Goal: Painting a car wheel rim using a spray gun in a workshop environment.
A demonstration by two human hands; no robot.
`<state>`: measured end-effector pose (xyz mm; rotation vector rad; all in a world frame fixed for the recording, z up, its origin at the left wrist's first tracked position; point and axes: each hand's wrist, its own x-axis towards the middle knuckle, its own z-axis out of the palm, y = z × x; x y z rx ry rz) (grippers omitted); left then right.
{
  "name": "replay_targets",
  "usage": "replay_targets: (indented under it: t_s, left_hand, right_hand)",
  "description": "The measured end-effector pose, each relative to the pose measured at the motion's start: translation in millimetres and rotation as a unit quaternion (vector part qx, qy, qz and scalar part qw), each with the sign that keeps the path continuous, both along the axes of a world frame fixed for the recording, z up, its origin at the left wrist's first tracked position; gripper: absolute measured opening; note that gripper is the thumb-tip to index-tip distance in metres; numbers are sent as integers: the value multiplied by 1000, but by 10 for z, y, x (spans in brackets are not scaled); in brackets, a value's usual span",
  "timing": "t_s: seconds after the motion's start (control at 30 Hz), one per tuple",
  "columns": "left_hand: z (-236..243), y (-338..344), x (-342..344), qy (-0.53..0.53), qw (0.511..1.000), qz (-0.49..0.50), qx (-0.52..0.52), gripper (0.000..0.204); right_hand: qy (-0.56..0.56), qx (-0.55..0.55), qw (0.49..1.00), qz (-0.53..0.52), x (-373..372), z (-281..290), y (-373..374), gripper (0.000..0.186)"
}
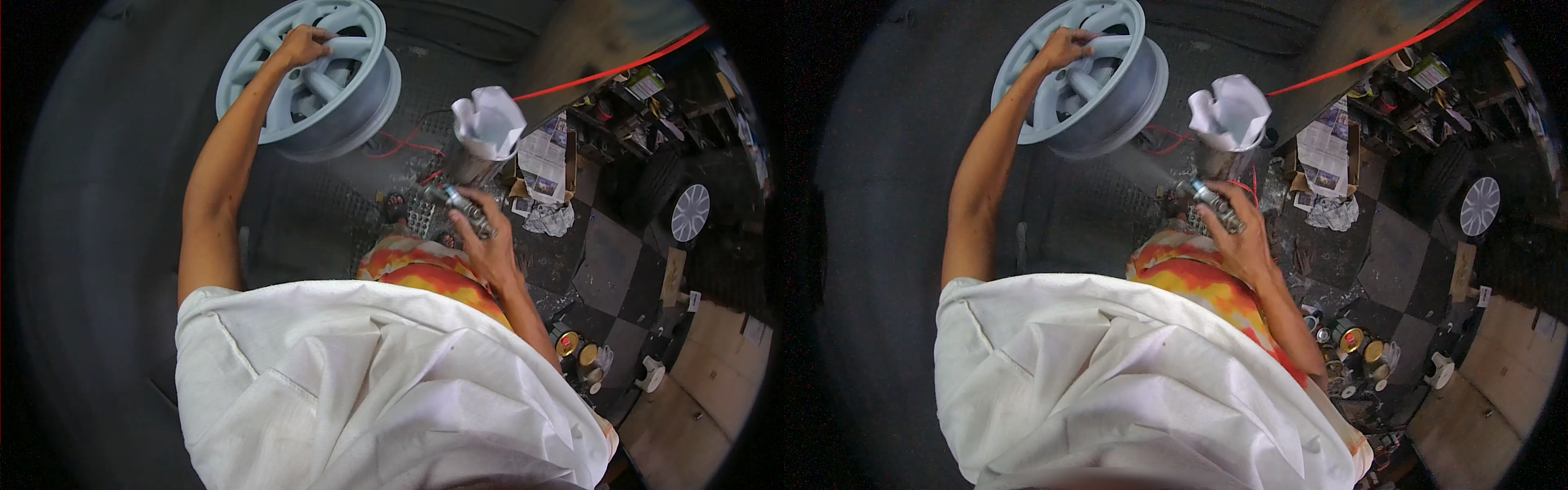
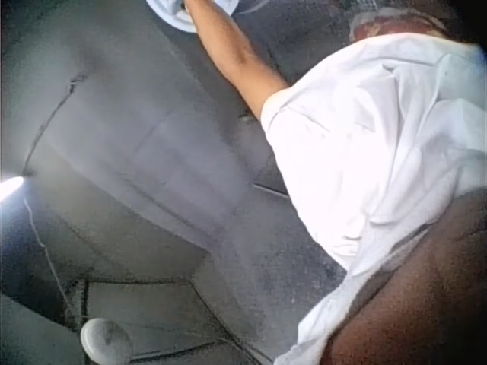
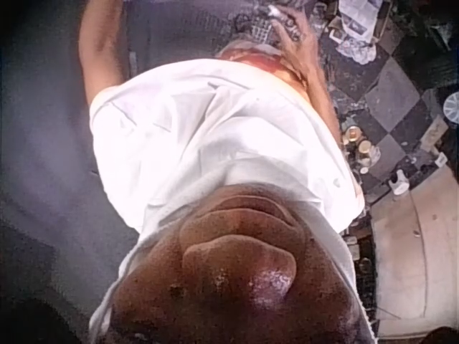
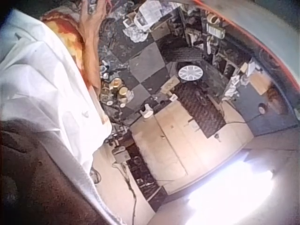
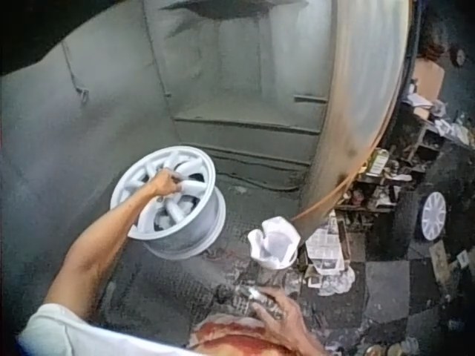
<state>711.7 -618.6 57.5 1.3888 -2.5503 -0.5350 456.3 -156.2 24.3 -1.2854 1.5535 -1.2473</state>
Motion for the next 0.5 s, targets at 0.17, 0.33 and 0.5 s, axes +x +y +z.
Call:
replay_targets:
  t_s: [0.17, 0.33, 0.5]
  left_hand:
    - [-54, -1, 29, 11, 1000, -16, 15, 44]
    - [-55, 15, 46, 1, 1000, -20, 14, 45]
    - [-106, 71, 77, 42, 998, -29, 44, 44]
  right_hand:
    - [63, -24, 993, -96, -428, 108, -155, 36]
    - [88, -92, 984, -122, -505, 294, -200, 35]
    - [-58, -5, 998, -21, -252, 347, -75, 33]
